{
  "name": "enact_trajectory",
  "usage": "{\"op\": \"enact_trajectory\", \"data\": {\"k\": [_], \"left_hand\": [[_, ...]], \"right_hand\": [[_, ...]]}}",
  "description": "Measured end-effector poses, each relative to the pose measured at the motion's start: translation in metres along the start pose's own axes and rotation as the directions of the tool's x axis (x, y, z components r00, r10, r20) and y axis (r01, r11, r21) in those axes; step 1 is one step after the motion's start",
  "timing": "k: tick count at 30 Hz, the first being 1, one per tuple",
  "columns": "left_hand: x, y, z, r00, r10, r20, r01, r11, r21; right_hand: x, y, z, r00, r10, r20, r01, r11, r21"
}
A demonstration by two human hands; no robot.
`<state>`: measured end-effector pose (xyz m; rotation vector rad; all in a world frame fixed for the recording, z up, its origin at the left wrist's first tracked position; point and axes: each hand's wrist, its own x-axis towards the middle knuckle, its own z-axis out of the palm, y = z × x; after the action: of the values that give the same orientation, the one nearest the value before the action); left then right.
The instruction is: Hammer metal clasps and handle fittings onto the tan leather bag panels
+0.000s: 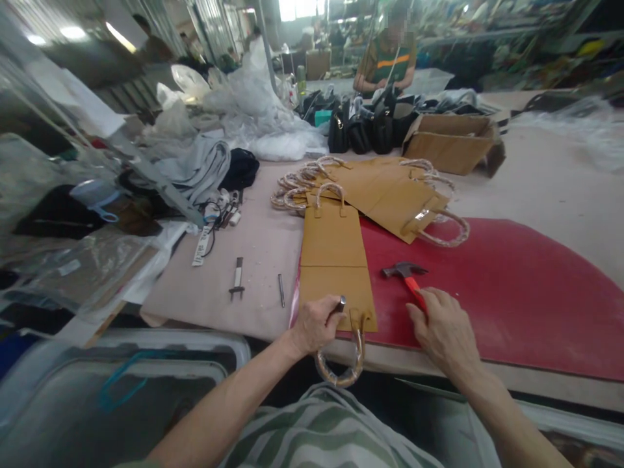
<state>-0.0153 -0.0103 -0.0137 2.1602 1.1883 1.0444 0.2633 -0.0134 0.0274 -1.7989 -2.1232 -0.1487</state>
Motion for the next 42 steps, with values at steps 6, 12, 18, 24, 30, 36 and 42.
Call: {"op": "enact_trajectory", "data": {"k": [6,12,18,24,30,36,42], "left_hand": [[0.009,0.006,0.0,0.958,-0.286,0.001,0.272,0.912,-0.308],[0.023,-0.021,-0.038,0.691,-0.705,-0.159,0.462,0.599,-0.654],[0.012,-0.057,-0.105,0.695,-0.677,-0.242,0.718,0.631,0.295],[0.008,-0.05,-0.109,0.707,-0.66,-0.253,0.595,0.363,0.717],[0.026,-0.043,-0.092,0.617,-0.775,-0.136,0.685,0.444,0.578],[0.041,-0.051,-0.091,0.532,-0.839,-0.116,0.783,0.435,0.445],[0.034,-0.039,-0.098,0.557,-0.829,-0.057,0.829,0.549,0.109]], "right_hand": [[-0.011,-0.072,0.036,0.962,-0.261,0.079,0.233,0.938,0.257],[-0.015,-0.079,0.04,0.963,-0.228,0.147,0.178,0.94,0.292],[-0.014,-0.078,0.039,0.968,-0.211,0.135,0.162,0.939,0.305],[-0.014,-0.077,0.044,0.967,-0.243,0.077,0.215,0.94,0.266],[-0.013,-0.073,0.05,0.961,-0.278,0.015,0.267,0.935,0.233],[-0.013,-0.074,0.05,0.964,-0.265,0.026,0.253,0.94,0.228],[-0.013,-0.078,0.043,0.968,-0.236,0.08,0.207,0.939,0.275]]}}
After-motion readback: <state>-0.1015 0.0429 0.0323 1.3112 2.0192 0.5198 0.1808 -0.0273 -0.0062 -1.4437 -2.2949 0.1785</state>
